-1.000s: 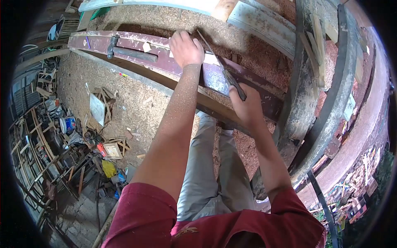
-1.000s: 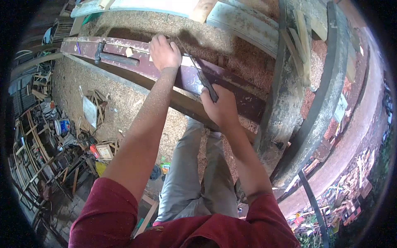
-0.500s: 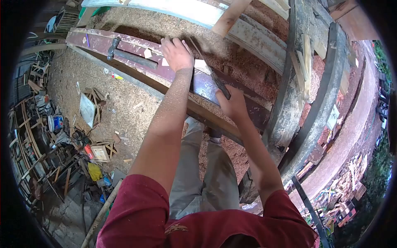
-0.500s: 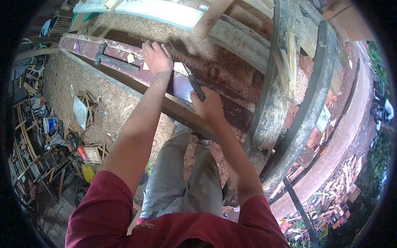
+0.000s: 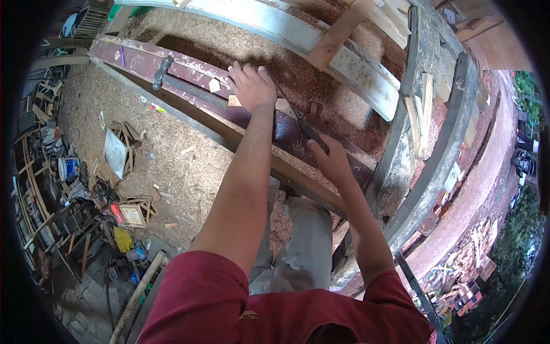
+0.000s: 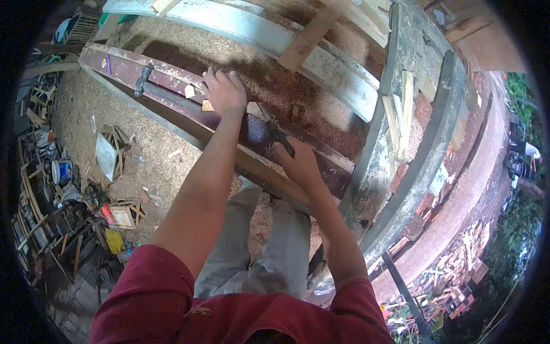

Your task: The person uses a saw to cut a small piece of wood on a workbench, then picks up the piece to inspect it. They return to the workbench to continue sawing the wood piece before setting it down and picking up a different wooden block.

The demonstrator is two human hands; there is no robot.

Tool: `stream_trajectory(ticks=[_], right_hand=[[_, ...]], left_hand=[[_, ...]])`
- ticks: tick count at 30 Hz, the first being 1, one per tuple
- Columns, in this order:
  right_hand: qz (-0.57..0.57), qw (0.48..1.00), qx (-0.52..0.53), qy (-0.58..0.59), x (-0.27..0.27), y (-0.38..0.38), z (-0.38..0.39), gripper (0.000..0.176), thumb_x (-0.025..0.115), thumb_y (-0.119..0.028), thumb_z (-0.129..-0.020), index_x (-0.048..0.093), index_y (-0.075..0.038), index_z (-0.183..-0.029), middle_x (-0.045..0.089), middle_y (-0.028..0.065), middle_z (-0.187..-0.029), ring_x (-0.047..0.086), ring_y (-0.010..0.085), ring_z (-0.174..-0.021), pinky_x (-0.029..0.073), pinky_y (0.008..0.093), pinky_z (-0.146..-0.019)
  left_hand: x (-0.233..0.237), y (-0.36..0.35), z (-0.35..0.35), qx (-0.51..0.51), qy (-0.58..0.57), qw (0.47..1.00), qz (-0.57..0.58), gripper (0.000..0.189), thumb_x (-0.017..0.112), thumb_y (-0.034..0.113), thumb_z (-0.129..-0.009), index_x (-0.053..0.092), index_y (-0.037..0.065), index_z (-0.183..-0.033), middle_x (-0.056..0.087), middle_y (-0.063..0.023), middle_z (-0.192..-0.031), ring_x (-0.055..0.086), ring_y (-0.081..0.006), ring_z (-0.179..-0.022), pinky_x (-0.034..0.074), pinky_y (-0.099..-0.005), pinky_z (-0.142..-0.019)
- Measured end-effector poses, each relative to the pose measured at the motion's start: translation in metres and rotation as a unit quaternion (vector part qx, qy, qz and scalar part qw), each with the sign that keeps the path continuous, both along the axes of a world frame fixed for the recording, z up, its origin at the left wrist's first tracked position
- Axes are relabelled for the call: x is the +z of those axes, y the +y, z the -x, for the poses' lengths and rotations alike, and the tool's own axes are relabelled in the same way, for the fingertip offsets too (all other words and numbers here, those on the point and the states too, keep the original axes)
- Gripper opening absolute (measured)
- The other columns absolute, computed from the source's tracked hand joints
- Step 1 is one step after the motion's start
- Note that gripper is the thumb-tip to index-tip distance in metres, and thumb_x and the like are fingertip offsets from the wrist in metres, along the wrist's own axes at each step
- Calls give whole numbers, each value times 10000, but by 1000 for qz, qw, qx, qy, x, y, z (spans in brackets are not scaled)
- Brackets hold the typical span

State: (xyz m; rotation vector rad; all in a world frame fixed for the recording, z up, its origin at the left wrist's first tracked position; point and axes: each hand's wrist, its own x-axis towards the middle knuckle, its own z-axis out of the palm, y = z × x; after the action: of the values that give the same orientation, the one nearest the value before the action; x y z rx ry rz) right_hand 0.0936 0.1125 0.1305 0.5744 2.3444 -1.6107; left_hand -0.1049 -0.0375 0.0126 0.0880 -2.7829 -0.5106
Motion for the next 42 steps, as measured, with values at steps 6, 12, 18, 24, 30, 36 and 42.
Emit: stream_trajectory(ticks=[6, 12, 18, 24, 30, 36, 42], right_hand=[[-13, 999, -3, -48, 6, -4, 5, 311, 681, -272, -1011, 698, 39, -1013, 669, 240, -827, 643, 353, -732, 515, 428, -748], [8, 997, -27, -65, 37, -4, 7, 305, 694, -249, -1004, 701, 57, -1000, 686, 232, -828, 657, 263, -743, 513, 406, -730], [12, 996, -29, -85, 53, 0, 28, 288, 678, -226, -1003, 712, 60, -1001, 683, 204, -760, 642, 183, -712, 507, 388, -689], [23, 989, -53, -134, 51, -4, 30, 286, 671, -236, -990, 698, 37, -906, 604, 158, -661, 560, 161, -621, 468, 380, -606], [6, 984, -50, -169, 47, -7, 29, 273, 669, -219, -975, 682, 30, -866, 494, 81, -592, 468, 83, -609, 388, 339, -548], [-10, 985, -53, -162, 44, -8, 25, 275, 662, -223, -971, 689, 37, -885, 536, 115, -612, 484, 93, -615, 408, 349, -560], [-8, 993, -65, -101, 28, -3, 7, 261, 672, -221, -965, 699, 33, -913, 593, 177, -670, 524, 158, -611, 448, 378, -597]], left_hand=[[0, -3, -1, 37, 5, 999, -21, 353, 598, 182, -926, 598, -16, -1218, 536, -277, -1473, 424, -451, -1466, 239, -631, -1265], [-7, 5, -4, 126, 6, 990, 63, 338, 571, 298, -975, 613, 53, -1205, 532, -230, -1486, 451, -417, -1465, 189, -710, -1250], [-7, 1, -5, 97, -57, 994, 16, 353, 512, 377, -1026, 638, 114, -1225, 529, -157, -1516, 443, -374, -1493, 127, -770, -1230], [-5, 1, -3, 85, -87, 992, 38, 369, 475, 404, -1055, 677, 146, -1226, 531, -116, -1532, 414, -356, -1526, 123, -761, -1238], [-5, 2, -2, 86, -95, 991, 45, 357, 484, 407, -1054, 679, 151, -1210, 530, -108, -1539, 427, -346, -1520, 117, -746, -1249], [-10, 1, -1, 82, -63, 993, 57, 329, 500, 387, -1051, 683, 141, -1174, 542, -126, -1526, 444, -365, -1505, 130, -757, -1236], [-15, 0, -1, 72, 6, 997, -18, 364, 499, 348, -1066, 718, 67, -1143, 581, -214, -1489, 487, -437, -1435, 260, -677, -1217]])
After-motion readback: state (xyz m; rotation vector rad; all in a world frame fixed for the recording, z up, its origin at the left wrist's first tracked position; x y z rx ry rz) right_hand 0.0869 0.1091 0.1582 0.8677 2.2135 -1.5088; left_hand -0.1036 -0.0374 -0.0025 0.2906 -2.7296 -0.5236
